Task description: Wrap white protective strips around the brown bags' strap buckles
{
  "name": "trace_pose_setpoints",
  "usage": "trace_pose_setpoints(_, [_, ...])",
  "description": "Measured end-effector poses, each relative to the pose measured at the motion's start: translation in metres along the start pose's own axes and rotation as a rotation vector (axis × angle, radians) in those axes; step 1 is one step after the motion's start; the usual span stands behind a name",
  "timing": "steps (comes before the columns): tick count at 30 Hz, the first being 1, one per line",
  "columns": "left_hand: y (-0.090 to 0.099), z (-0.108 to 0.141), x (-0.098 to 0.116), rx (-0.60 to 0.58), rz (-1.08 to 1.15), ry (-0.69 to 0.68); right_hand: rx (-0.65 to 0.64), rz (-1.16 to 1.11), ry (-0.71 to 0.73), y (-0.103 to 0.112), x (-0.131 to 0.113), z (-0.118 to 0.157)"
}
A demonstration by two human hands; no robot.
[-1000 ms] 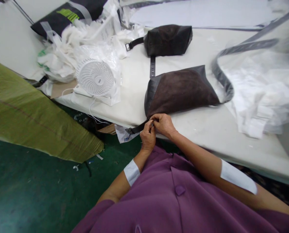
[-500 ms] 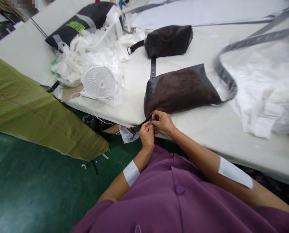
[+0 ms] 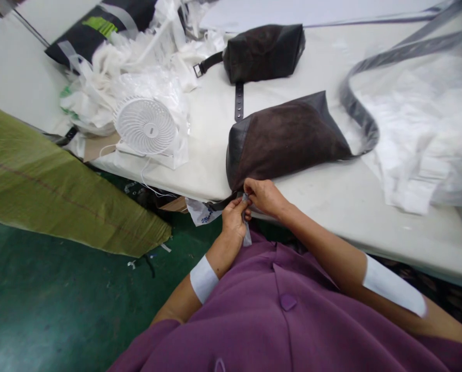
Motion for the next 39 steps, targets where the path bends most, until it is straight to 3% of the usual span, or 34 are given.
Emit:
trace_pose_setpoints(4, [-0.001,-0.001,-0.005,-0.028,0.061,0.062,0.002,0.046,-0.054,-0.001,0.002,0.004])
trace_pose_setpoints(7, [-0.006,0.002,-0.005,-0.063,0.109,0.104,0.045,-0.084,-0.014,-0.003,0.0,0.007])
trace_pose_setpoints(10, [-0.009,0.007,0.001,-0.087,0.14,0.125,0.172,-0.235,-0.018,0.004,0.008,0.015])
trace_pose_setpoints(13, [-0.011,0.013,0.006,-0.109,0.143,0.134,0.346,-0.351,-0.176,0.014,0.034,0.033])
trace_pose_setpoints(15, [-0.012,0.016,0.008,-0.122,0.138,0.143,0.397,-0.443,-0.284,0.014,0.05,0.044])
trace_pose_setpoints(19, [-0.013,0.021,0.007,-0.117,0.137,0.172,0.298,-0.708,-0.378,-0.005,0.054,0.047])
trace_pose_setpoints(24, [-0.015,0.027,0.007,-0.11,0.127,0.218,0.098,-0.939,-0.338,-0.027,0.035,0.032])
trace_pose_setpoints(27, [-0.015,0.028,0.009,-0.118,0.115,0.204,0.048,-1.012,-0.317,-0.034,0.032,0.027])
trace_pose_setpoints(32, [-0.013,0.025,0.005,-0.142,0.116,0.196,0.092,-0.975,-0.302,-0.032,0.034,0.029])
trace_pose_setpoints(39, [-0.013,0.027,-0.001,-0.158,0.165,0.221,0.195,-0.628,-0.312,-0.012,0.036,0.036])
Point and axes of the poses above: each hand's wrist, its own z-axis away from the middle knuckle, its own y-axis out of the back of the hand, x = y × z, the point moved 10 cm from there along -z, towards the middle knuckle, and after that the axes turned 11 degrees about y, right-handed, at the moved point
